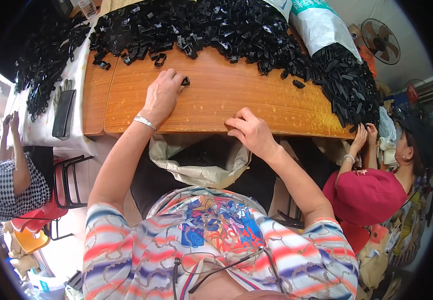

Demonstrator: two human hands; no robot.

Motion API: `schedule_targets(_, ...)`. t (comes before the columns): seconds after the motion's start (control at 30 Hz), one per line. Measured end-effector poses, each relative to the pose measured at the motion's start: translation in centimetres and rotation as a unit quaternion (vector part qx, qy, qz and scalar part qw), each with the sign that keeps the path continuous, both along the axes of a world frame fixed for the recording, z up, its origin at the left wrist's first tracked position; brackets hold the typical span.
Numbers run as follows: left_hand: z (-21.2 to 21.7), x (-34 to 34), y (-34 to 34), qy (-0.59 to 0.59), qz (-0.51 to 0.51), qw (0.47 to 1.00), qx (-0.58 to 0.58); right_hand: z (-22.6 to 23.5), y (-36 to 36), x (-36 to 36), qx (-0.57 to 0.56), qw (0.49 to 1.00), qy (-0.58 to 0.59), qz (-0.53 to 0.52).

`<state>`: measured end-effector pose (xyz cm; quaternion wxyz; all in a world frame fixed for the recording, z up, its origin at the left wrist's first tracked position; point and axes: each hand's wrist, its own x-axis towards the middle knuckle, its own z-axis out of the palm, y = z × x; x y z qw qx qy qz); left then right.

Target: Inspecting and sorting small black plastic components on a workbench.

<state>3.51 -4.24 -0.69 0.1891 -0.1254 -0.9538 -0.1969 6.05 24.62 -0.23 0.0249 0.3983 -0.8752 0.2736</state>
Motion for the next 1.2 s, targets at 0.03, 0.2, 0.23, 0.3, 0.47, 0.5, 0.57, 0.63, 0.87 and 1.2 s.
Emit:
schedule_targets(0.03, 0.0, 0.0, 0.0, 0.005, -0.004, 1.0, 0.003, -0.4, 0.0, -0.4, -0.017, 1.0, -0.002, 0.002)
schedule_targets(0.2, 0.2, 0.7, 0.3, 0.012, 0.014, 0.995, 0.097, 0.6, -0.6, -2.5, -0.063, 0.987, -0.137, -0.052)
schedule_targets(0.23, 0.3, 0.9, 0.5, -0.072, 0.016, 0.976, 0.207, 0.5, -0.6, -2.8, -0.074, 0.989, -0.123, -0.04)
schedule_targets(0.3, 0.4, 1.2, 0.9, -0.187, 0.007, 0.913, 0.362, 0.6, -1.0, -3.7, -0.086, 0.99, -0.108, -0.026)
schedule_targets(0.47, -0.3, 2.5, 1.9, -0.251, -0.02, 0.797, 0.549, 0.6, -4.0, -5.4, -0.068, 0.996, -0.048, -0.033)
schedule_targets(0.5, -0.7, 2.5, 2.2, -0.252, -0.023, 0.769, 0.587, 0.6, -4.3, -5.4, -0.068, 0.996, -0.045, -0.033)
schedule_targets(0.57, -0.8, 2.7, 2.3, -0.258, -0.026, 0.729, 0.634, 0.9, -5.0, -5.0, -0.031, 0.993, 0.011, -0.117)
schedule_targets(0.63, -0.7, 2.9, 2.4, -0.259, -0.026, 0.726, 0.637, 1.1, -5.7, -5.0, 0.01, 0.988, 0.016, -0.151)
schedule_targets(0.87, -0.8, 3.1, 2.0, -0.266, -0.041, 0.714, 0.646, 1.4, -5.8, -4.4, 0.032, 0.98, -0.02, -0.193)
schedule_targets(1.2, -1.4, 2.9, 1.9, -0.267, -0.025, 0.673, 0.689, 0.8, -3.8, -5.8, 0.037, 0.996, 0.086, -0.017)
